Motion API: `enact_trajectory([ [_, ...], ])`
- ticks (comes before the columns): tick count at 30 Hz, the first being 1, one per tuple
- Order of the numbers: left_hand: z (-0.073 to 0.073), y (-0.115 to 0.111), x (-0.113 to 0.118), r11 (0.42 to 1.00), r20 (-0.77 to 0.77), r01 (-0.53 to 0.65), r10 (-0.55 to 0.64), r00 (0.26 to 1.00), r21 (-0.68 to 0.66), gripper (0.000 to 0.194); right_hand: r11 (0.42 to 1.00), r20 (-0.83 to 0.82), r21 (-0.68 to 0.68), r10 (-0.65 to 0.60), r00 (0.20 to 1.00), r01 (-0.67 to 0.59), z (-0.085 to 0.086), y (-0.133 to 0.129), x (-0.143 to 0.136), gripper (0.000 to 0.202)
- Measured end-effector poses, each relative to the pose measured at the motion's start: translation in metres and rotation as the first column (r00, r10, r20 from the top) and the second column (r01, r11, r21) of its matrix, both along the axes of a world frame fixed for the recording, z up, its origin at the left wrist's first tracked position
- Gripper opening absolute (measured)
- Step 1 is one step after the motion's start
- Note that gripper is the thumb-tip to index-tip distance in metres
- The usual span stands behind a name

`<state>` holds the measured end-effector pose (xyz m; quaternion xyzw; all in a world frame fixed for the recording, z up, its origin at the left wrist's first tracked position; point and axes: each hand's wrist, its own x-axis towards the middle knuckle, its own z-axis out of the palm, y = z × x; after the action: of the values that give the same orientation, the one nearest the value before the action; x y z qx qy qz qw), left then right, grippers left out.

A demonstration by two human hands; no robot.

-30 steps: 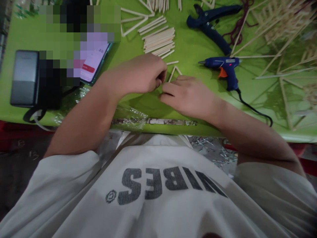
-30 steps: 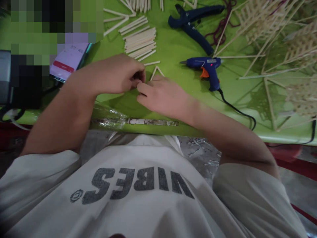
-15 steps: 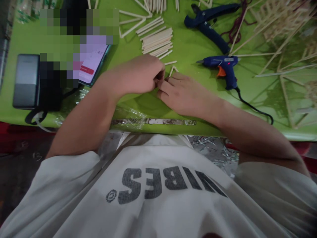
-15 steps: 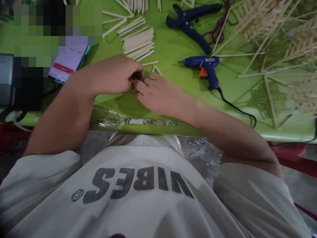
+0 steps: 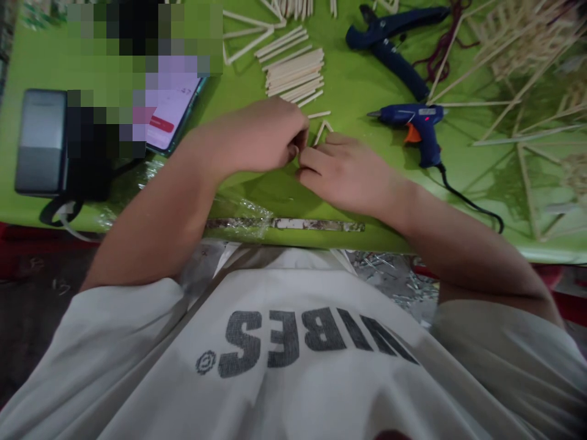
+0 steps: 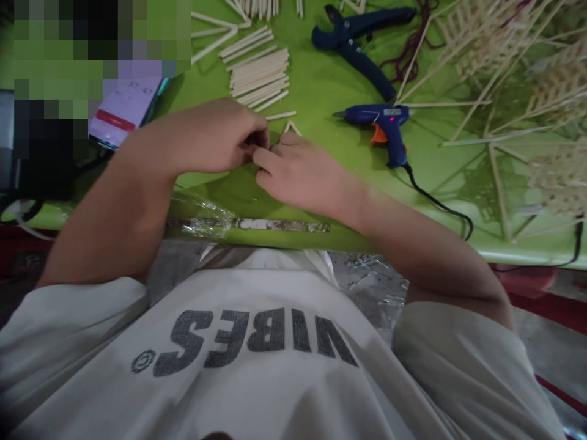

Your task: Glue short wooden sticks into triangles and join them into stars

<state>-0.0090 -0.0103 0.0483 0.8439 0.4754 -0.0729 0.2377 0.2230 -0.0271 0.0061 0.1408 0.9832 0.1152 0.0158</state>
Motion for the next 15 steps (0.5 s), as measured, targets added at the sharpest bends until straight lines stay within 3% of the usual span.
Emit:
enact_trajectory([
  [6,0.000,0.002,-0.001,0.999,-0.002,0.051,-0.051,0.999,0.017,0.036,0.996,-0.038,0.085,-0.017,0.999,0.020,-0.006,-0.007,-0.003,0.048],
  [10,0.001,0.001,0.000,0.998,-0.015,0.053,-0.052,0.999,0.033,0.035,1.000,-0.143,-0.012,-0.028,0.989,0.027,-0.014,-0.017,-0.006,0.043],
  [15,-0.002,0.001,0.000,0.999,-0.007,0.017,-0.017,1.000,0.034,0.040,0.996,-0.115,-0.063,0.061,0.991,-0.069,-0.015,-0.025,-0.007,0.045],
])
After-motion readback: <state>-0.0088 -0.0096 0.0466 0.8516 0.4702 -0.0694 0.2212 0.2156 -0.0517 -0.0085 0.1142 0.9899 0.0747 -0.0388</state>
